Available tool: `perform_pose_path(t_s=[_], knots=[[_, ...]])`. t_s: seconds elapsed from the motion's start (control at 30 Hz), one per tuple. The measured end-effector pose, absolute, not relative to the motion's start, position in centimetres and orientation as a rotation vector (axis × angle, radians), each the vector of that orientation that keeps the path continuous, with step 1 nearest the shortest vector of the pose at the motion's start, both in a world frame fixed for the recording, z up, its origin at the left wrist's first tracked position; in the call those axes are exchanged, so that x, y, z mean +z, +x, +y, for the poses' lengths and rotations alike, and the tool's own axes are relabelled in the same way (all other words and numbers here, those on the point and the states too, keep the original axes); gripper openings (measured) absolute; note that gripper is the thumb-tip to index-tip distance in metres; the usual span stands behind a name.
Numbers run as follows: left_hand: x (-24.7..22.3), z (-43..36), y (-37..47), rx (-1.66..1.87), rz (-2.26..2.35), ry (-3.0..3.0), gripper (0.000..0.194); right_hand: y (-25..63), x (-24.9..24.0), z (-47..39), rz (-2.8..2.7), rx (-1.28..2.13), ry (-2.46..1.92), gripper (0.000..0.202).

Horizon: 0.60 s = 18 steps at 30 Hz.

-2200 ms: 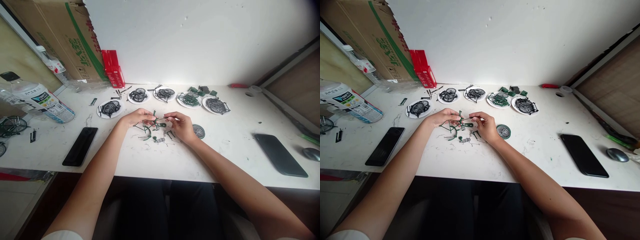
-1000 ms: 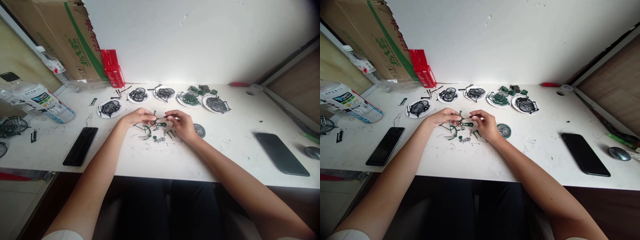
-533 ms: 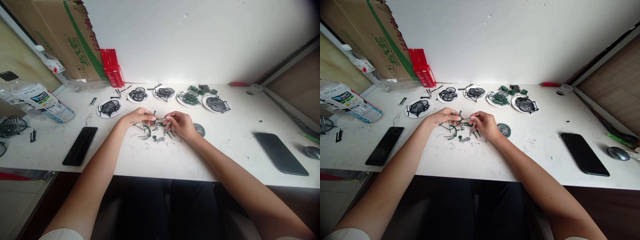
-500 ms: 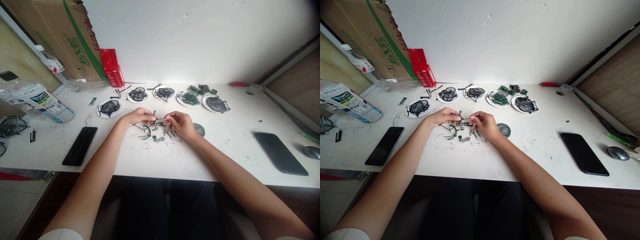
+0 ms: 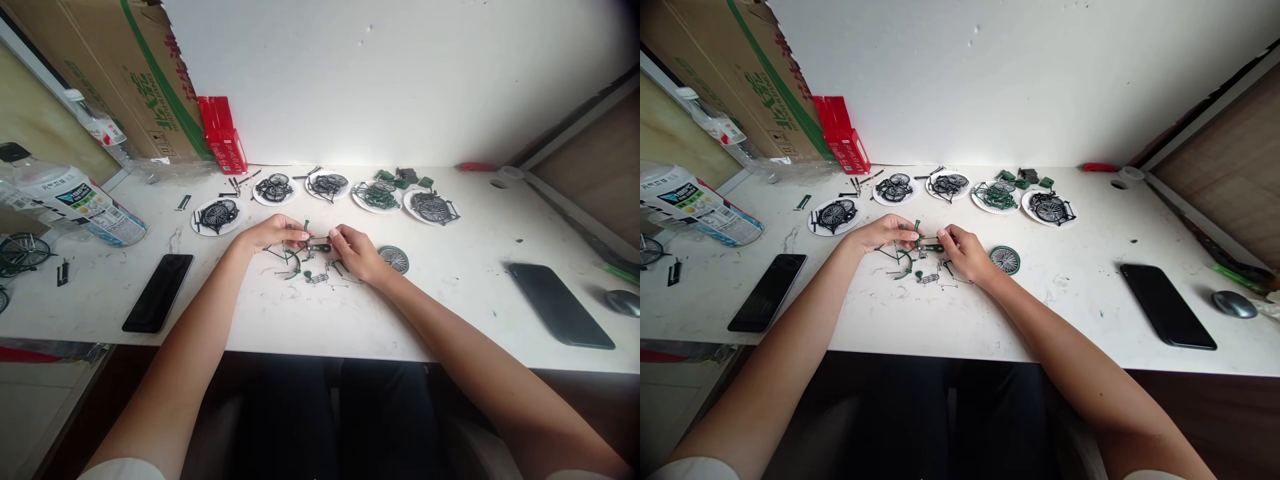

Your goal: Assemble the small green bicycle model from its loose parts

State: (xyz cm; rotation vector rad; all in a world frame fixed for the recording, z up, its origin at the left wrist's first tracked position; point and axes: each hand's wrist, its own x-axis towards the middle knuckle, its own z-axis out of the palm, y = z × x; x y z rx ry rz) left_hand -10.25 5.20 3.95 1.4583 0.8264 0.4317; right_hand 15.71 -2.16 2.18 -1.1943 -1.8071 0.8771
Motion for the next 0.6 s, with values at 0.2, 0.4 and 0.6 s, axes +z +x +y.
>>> perform_pose_path(t_s=[0.2, 0.4, 0.6], knots=[[4.08, 5.04, -10.13, 0.428, 0.821, 1.454, 0.048, 15.75, 2.33, -2.21, -1.846, 0.857, -1.154, 0.043], [3.96, 5.07, -10.14, 0.453, 0.815, 1.463, 0.045, 15.94, 2.05, -1.97, -1.861, 0.838, -1.154, 0.039], [3.79, 5.10, -10.13, 0.457, 0.809, 1.481, 0.044, 15.89, 2.20, -2.06, -1.868, 0.852, -1.176, 0.044]])
